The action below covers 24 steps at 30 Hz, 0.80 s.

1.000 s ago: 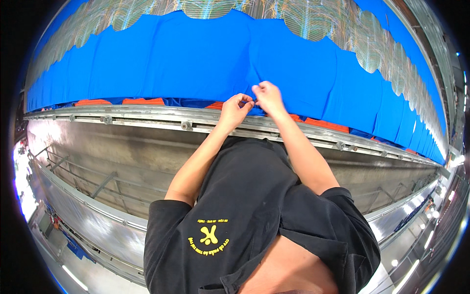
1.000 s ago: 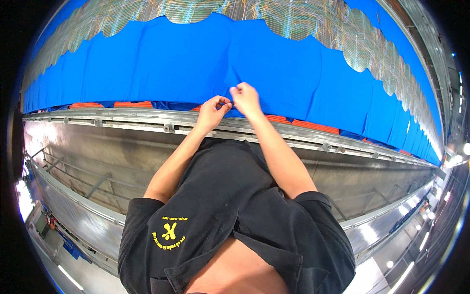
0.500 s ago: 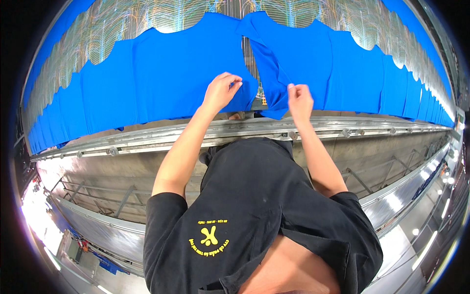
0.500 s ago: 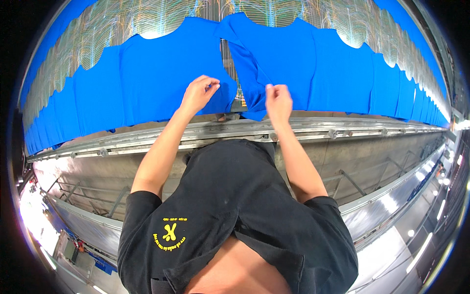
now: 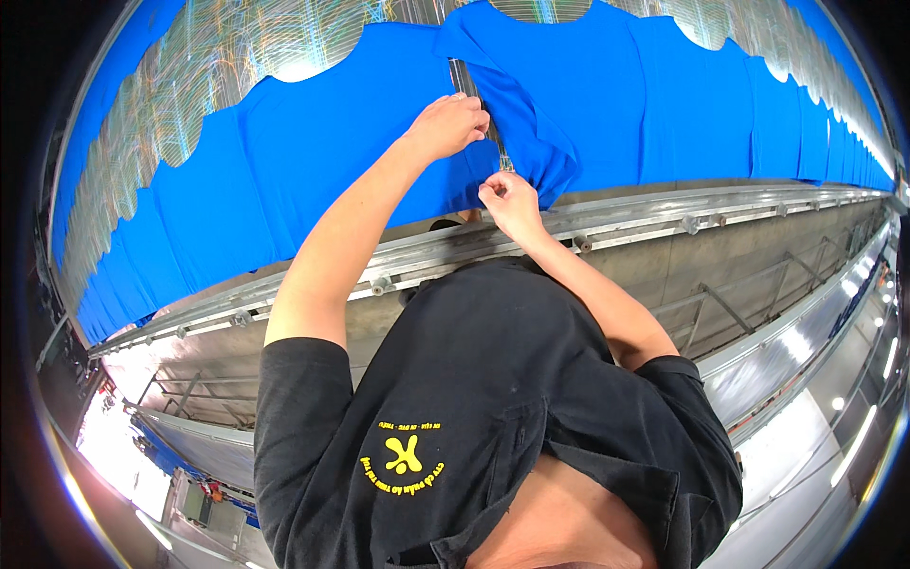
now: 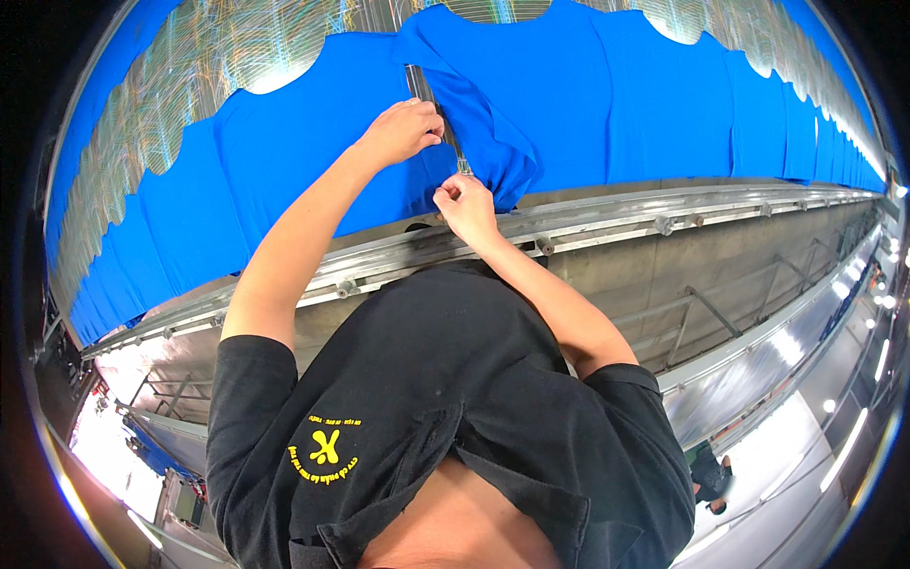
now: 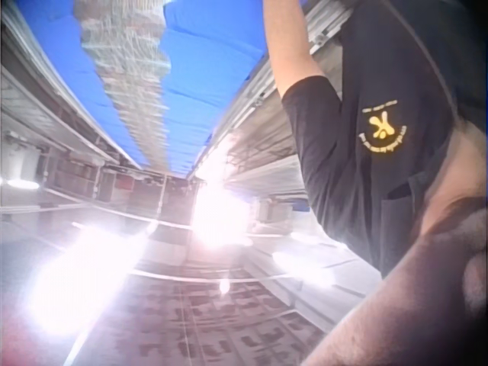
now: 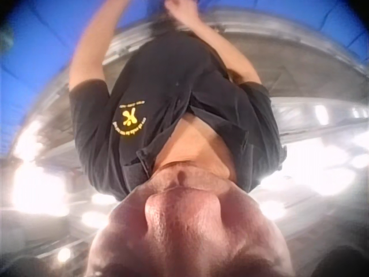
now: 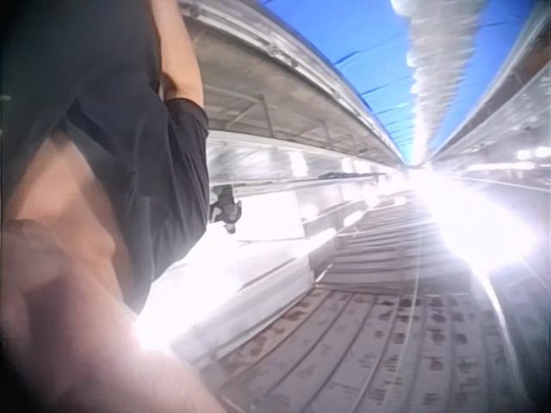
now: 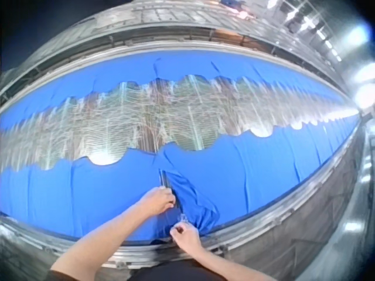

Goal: The person uses shears to cut a large blue fabric laid out on a metal frame. They repeatedly lift the fabric, cut along a line, and smooth the material to continue cutting.

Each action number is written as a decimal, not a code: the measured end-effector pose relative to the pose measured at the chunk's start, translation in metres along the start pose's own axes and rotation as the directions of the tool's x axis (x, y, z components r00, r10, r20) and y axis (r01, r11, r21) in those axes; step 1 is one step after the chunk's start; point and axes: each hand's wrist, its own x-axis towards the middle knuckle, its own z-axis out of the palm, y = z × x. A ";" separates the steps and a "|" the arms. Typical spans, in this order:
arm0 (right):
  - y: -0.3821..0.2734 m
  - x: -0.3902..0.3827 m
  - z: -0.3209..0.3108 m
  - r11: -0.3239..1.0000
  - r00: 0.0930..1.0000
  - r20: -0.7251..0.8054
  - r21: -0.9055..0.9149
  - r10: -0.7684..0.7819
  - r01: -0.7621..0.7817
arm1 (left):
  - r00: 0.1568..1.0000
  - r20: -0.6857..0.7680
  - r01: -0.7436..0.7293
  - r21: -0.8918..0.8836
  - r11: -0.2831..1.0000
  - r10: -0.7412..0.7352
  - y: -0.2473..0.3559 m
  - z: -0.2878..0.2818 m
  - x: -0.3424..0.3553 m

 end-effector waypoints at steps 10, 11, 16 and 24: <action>-0.008 0.012 -0.001 0.975 0.989 -0.001 -0.171 -0.147 0.144 | 0.999 -0.011 -0.044 -0.009 0.999 0.044 -0.006 0.004 -0.001; -0.015 0.009 0.002 0.960 0.970 -0.011 -0.144 -0.244 0.240 | 0.999 -0.015 -0.047 -0.007 0.999 0.046 -0.006 0.004 -0.004; -0.044 -0.008 0.004 0.926 0.924 0.067 0.020 -0.377 0.377 | 0.987 0.109 -0.123 0.018 0.992 0.120 -0.006 -0.007 -0.010; -0.007 -0.011 -0.002 0.789 0.880 0.407 0.443 0.245 -0.425 | 0.964 0.265 -0.003 -0.137 0.991 0.039 -0.014 -0.033 -0.010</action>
